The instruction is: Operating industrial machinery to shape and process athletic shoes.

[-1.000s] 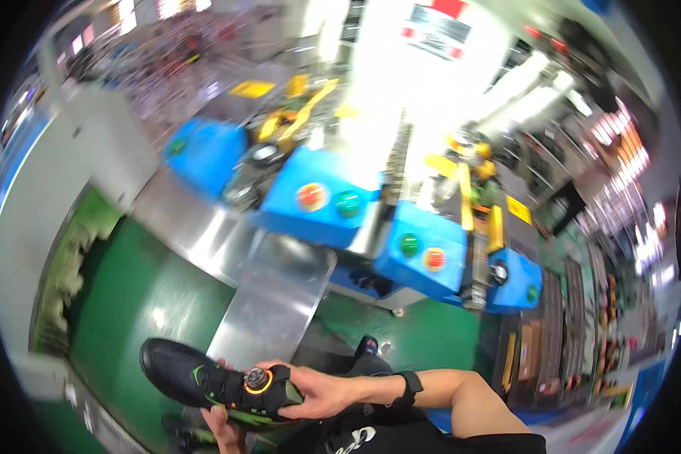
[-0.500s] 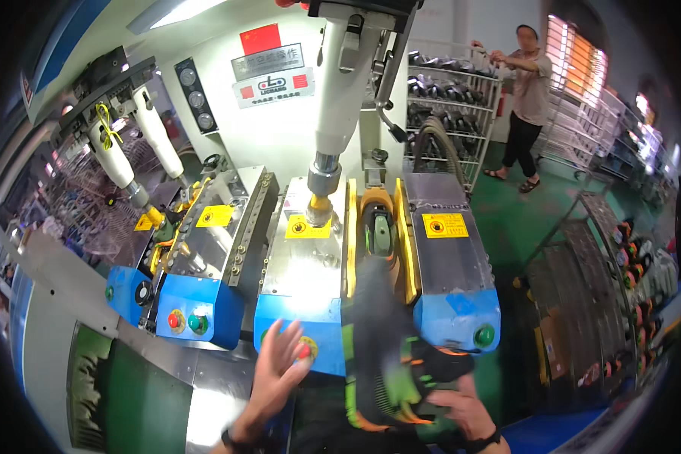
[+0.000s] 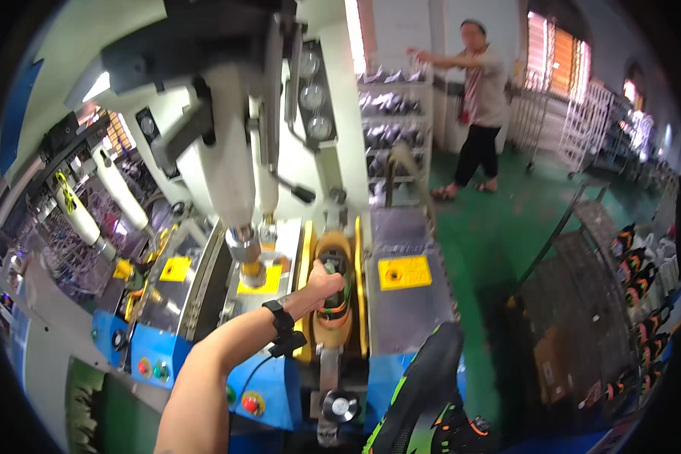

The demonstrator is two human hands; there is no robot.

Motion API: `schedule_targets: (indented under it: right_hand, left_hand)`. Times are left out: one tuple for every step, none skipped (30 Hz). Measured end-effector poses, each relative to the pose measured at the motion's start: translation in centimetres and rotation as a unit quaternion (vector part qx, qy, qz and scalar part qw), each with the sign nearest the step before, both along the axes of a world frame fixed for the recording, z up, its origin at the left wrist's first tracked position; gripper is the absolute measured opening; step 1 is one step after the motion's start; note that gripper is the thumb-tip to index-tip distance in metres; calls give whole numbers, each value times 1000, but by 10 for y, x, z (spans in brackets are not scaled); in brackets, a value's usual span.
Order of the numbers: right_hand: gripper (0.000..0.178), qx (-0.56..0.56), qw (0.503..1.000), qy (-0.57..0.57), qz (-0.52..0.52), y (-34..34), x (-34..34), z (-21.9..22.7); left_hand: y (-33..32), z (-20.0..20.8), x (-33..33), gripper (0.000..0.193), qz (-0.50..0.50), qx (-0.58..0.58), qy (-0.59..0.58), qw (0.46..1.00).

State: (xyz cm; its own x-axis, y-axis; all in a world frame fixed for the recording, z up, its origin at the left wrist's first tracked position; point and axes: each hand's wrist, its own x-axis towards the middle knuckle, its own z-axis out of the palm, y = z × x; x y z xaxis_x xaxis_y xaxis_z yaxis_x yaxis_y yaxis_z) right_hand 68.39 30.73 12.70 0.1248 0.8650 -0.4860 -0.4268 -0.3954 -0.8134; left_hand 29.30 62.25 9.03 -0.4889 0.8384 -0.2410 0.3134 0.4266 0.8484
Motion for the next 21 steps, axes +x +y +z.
schedule_targets:
  right_hand:
    - [50,-1,1000,-7,5,1,-4,3]
    - [48,-2,1000,-17,9,2,-8,5]
    - [47,-1,1000,-24,14,5,-12,6]
    - [46,-5,999,-30,21,9,-16,6]
    - [45,-9,999,-36,36,15,-20,5]
    - [44,-5,997,-42,59,24,-23,4]
    - [43,17,995,-34,91,38,-29,3]
    - [42,36,991,-23,124,56,-38,1]
    - [36,108,976,12,186,78,-51,2]
    - [47,80,976,13,202,106,-69,7]
    - [58,63,967,35,243,136,-92,14]
    - [45,4,957,49,285,170,-115,25]
    - [41,-57,950,25,305,211,-147,32]
    - [37,-108,931,-11,349,247,-180,37]
    - [34,-178,912,4,369,283,-212,40]
    - [36,-152,898,-37,412,310,-248,32]
    - [32,-109,874,-99,463,333,-277,24]
    - [36,-39,874,-186,447,347,-304,8]
    - [40,29,878,-291,380,352,-326,-12]
    - [35,102,856,-335,380,358,-337,-25]
    - [29,157,833,-380,371,363,-344,-31]
  left_hand:
    - [7,21,0,57,-2,-83,37,996]
    - [13,42,-3,51,-26,-87,-18,996]
    - [9,60,-10,46,-54,-94,-75,991]
    - [-5,73,-18,49,-115,-59,-98,987]
    - [-34,79,-27,53,-99,-34,-138,985]
    - [-75,80,-36,57,-130,25,-134,982]
    - [-126,80,-45,61,-122,101,-192,969]
    - [-174,80,-52,67,-41,82,-276,957]
    - [-226,81,-59,71,-58,152,-367,916]
    - [-274,84,-62,78,-17,164,-409,897]
    - [-318,85,-57,80,19,206,-438,875]
    - [-357,86,-48,76,72,228,-432,870]
    - [-394,88,-36,72,135,271,-439,846]
    - [-423,89,-28,74,168,282,-426,843]
    - [-451,88,-21,76,206,303,-418,831]
    - [-473,82,-17,74,246,309,-417,819]
    - [-492,71,-15,72,288,305,-414,808]
    - [-509,58,-14,70,329,296,-416,795]
    - [-522,43,-14,68,365,281,-418,783]
    - [-534,28,-14,66,397,263,-420,772]
    - [-542,13,-16,64,424,240,-424,763]
